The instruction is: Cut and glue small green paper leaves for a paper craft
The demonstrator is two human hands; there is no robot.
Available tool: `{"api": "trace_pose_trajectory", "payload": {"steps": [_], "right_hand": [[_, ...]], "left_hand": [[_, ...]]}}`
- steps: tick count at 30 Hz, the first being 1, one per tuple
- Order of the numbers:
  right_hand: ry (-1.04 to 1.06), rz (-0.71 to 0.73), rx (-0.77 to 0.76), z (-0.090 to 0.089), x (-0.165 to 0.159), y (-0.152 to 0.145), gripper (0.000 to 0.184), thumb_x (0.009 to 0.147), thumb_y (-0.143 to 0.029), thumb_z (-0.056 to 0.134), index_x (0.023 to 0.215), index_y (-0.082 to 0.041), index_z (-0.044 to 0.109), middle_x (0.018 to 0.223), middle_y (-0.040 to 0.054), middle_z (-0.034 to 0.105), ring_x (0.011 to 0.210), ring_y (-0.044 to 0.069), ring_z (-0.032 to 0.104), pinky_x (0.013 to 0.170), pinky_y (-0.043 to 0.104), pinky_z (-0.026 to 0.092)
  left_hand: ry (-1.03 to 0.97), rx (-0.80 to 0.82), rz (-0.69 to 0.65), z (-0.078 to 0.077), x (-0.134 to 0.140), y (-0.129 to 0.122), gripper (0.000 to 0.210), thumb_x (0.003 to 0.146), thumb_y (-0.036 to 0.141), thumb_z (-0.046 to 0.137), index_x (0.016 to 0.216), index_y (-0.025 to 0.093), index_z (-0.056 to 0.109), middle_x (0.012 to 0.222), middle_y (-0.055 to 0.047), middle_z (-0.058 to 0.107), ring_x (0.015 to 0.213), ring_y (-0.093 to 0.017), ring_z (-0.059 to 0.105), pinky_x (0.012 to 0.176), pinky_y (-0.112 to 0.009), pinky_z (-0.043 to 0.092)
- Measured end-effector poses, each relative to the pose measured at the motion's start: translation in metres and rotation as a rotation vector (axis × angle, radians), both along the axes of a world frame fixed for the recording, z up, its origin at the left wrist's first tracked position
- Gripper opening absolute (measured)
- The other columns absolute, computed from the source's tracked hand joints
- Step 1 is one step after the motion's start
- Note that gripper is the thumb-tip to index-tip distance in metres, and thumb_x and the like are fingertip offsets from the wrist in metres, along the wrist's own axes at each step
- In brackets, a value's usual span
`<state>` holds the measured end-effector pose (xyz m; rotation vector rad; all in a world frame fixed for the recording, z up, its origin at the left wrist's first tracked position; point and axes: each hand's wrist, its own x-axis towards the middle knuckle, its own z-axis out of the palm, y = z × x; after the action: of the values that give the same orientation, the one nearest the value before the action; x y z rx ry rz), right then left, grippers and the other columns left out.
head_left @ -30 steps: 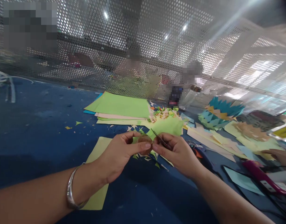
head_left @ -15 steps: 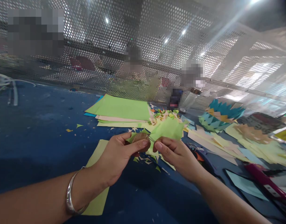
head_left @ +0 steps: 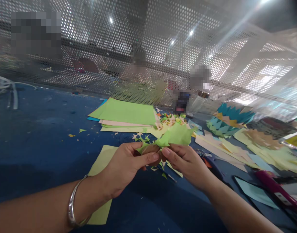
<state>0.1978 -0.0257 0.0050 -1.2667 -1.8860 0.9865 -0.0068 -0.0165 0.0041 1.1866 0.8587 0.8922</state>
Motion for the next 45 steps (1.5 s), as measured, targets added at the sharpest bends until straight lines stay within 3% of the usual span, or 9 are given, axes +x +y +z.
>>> {"api": "trace_pose_trajectory", "payload": {"steps": [19,25,32,39,45], "right_hand": [[0.125,-0.003,-0.109,-0.0007,-0.0029,-0.0007,0.049,0.096,-0.059,0.052,0.069,-0.019,0.049,0.06,-0.0066,0.035,0.047,0.006,0.026,0.042,0.022,0.019],[0.145,0.008,-0.095,-0.001,-0.0053,-0.0002,0.048,0.096,-0.057,0.054,0.066,-0.02,0.044,0.058,-0.0071,0.03,0.047,0.007,0.025,0.042,0.023,0.019],[0.148,0.019,-0.08,0.0002,-0.0051,-0.0013,0.047,0.096,-0.056,0.053,0.067,-0.02,0.051,0.055,-0.0071,0.03,0.047,0.007,0.024,0.043,0.023,0.018],[0.122,-0.017,-0.062,-0.0021,-0.0043,-0.0006,0.05,0.096,-0.057,0.053,0.064,-0.02,0.043,0.058,-0.0065,0.031,0.049,0.007,0.026,0.042,0.022,0.02],[0.036,-0.024,-0.039,-0.0003,-0.0007,-0.0005,0.047,0.096,-0.057,0.052,0.07,-0.018,0.055,0.057,-0.0063,0.034,0.048,0.007,0.027,0.042,0.022,0.02]], "left_hand": [[-0.033,0.024,0.043,-0.0006,0.0028,-0.001,0.023,0.076,0.035,0.08,0.074,0.016,0.067,0.068,0.003,0.057,0.065,-0.011,0.045,0.062,-0.024,0.036],[-0.034,0.044,0.035,-0.0007,0.0033,-0.0033,0.026,0.08,0.033,0.077,0.069,0.016,0.061,0.066,0.004,0.051,0.067,-0.011,0.043,0.064,-0.025,0.033],[-0.1,0.069,-0.011,-0.0024,0.0037,-0.0042,0.026,0.082,0.03,0.074,0.067,0.017,0.057,0.067,0.004,0.047,0.068,-0.011,0.04,0.066,-0.025,0.032],[-0.04,0.09,0.0,-0.0037,0.0029,-0.0045,0.028,0.082,0.035,0.074,0.069,0.017,0.057,0.069,0.003,0.048,0.069,-0.012,0.041,0.065,-0.025,0.033],[0.019,0.051,0.032,-0.0005,0.0028,-0.0029,0.027,0.079,0.036,0.077,0.071,0.017,0.059,0.067,0.003,0.049,0.066,-0.011,0.04,0.061,-0.024,0.033]]}}
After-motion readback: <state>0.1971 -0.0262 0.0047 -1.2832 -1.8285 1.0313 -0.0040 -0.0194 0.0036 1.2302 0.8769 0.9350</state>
